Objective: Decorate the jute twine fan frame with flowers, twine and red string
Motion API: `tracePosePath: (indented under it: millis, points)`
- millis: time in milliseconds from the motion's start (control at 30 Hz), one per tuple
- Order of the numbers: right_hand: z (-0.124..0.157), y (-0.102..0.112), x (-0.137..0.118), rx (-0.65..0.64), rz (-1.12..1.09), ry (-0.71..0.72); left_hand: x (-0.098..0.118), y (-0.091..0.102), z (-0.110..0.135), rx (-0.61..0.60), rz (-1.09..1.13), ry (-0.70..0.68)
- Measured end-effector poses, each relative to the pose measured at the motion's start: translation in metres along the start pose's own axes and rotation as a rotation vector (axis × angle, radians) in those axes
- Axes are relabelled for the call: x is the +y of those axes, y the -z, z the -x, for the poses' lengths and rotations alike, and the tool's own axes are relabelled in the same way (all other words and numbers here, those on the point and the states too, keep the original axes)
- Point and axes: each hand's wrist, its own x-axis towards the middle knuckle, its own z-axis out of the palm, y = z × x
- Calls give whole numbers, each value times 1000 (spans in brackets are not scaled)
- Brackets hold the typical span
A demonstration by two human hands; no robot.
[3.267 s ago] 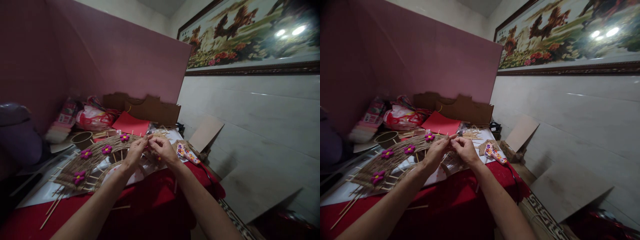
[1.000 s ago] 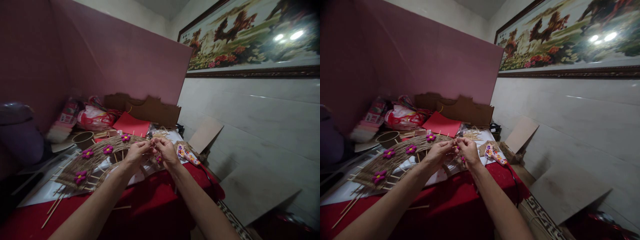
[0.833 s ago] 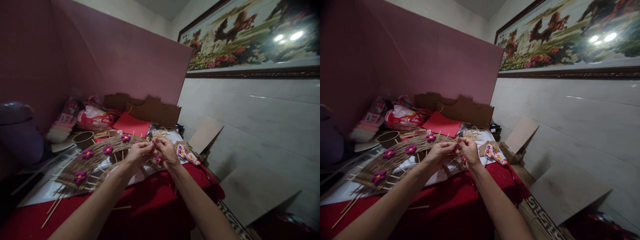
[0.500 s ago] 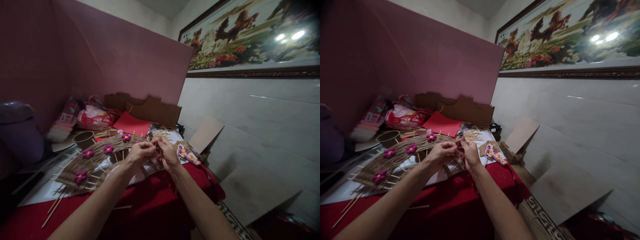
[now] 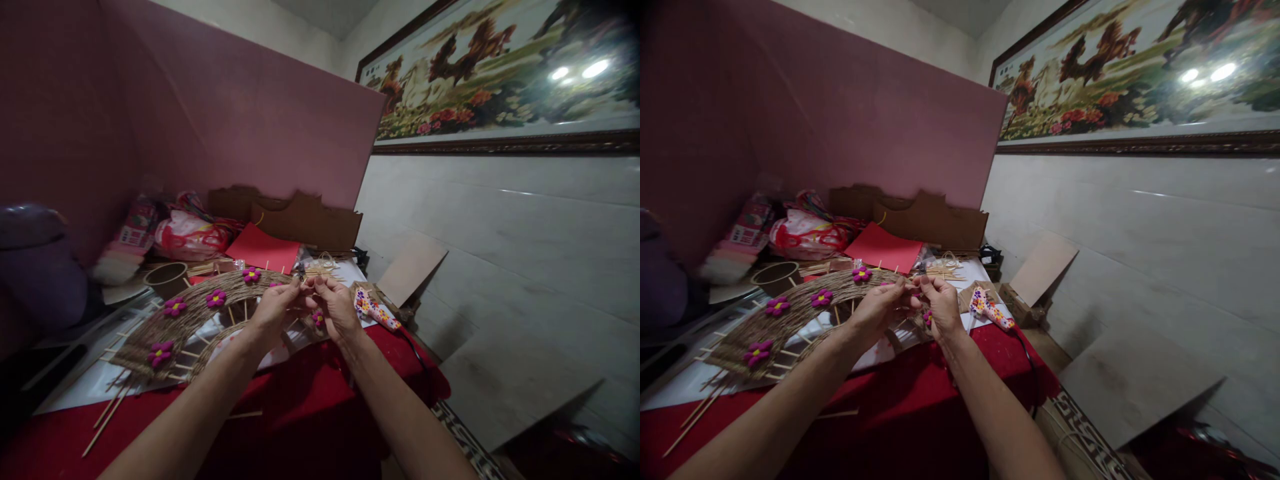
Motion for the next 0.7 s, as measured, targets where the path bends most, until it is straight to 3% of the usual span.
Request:
tracePosePath:
  millis: [400, 700]
  points:
    - [3, -5, -3, 11, -70, -26, -12, 5, -7, -1, 1, -45]
    - [-1, -1, -4, 0, -109, -19, -5, -1, -2, -34, -71, -18]
